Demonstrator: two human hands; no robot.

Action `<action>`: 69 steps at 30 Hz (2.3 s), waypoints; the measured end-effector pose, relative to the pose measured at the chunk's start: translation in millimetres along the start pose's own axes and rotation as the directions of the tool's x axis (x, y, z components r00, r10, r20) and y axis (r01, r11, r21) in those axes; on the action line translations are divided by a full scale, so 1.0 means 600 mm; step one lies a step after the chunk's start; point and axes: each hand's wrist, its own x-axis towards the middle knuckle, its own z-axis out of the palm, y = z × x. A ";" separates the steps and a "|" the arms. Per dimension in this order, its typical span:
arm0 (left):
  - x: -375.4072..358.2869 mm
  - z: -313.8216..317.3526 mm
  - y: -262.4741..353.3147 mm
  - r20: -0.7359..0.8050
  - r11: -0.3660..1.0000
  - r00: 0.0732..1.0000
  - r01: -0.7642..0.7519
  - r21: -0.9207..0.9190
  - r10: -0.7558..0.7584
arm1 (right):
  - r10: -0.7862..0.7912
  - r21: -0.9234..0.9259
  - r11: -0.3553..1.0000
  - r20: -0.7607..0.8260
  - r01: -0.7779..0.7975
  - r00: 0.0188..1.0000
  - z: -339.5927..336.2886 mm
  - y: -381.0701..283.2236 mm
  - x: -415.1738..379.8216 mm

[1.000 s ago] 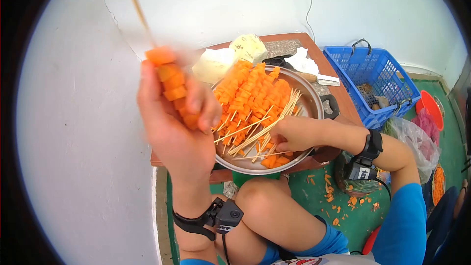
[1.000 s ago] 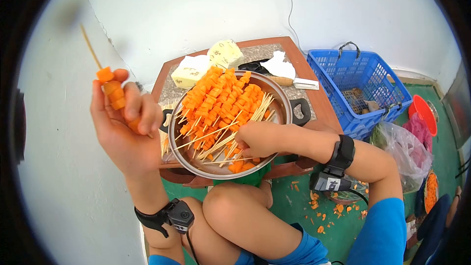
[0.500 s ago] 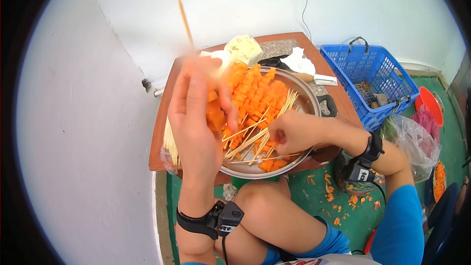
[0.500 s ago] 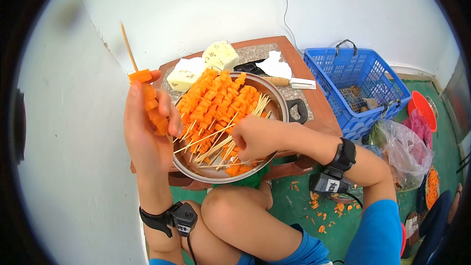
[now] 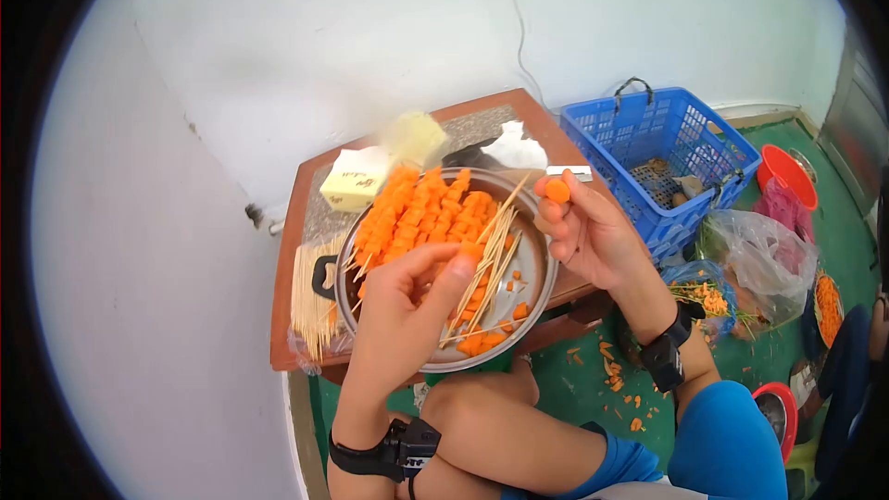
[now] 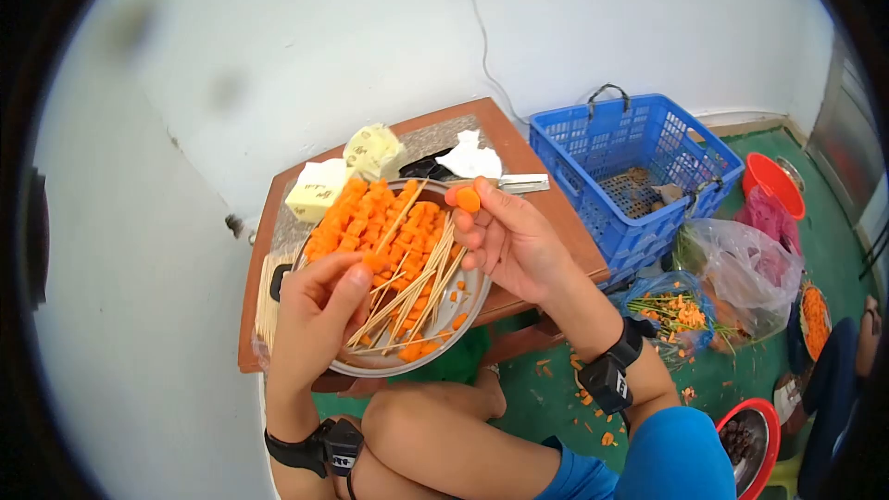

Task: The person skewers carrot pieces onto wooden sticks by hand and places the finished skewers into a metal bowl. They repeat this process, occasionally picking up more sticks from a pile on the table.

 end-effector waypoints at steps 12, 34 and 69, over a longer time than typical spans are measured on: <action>-0.007 0.022 -0.003 0.043 0.994 0.998 -0.051 0.092 0.047 | -0.075 0.001 0.997 0.038 0.075 0.996 0.027 -0.010 -0.015; -0.009 0.010 -0.004 0.225 0.998 0.974 0.009 -0.064 0.005 | -0.338 -0.241 0.908 0.063 0.343 0.939 0.057 -0.012 -0.020; -0.026 -0.019 0.026 0.522 0.632 0.830 0.513 -0.581 -0.195 | -0.343 -0.244 0.889 0.204 0.387 0.917 0.114 0.013 0.020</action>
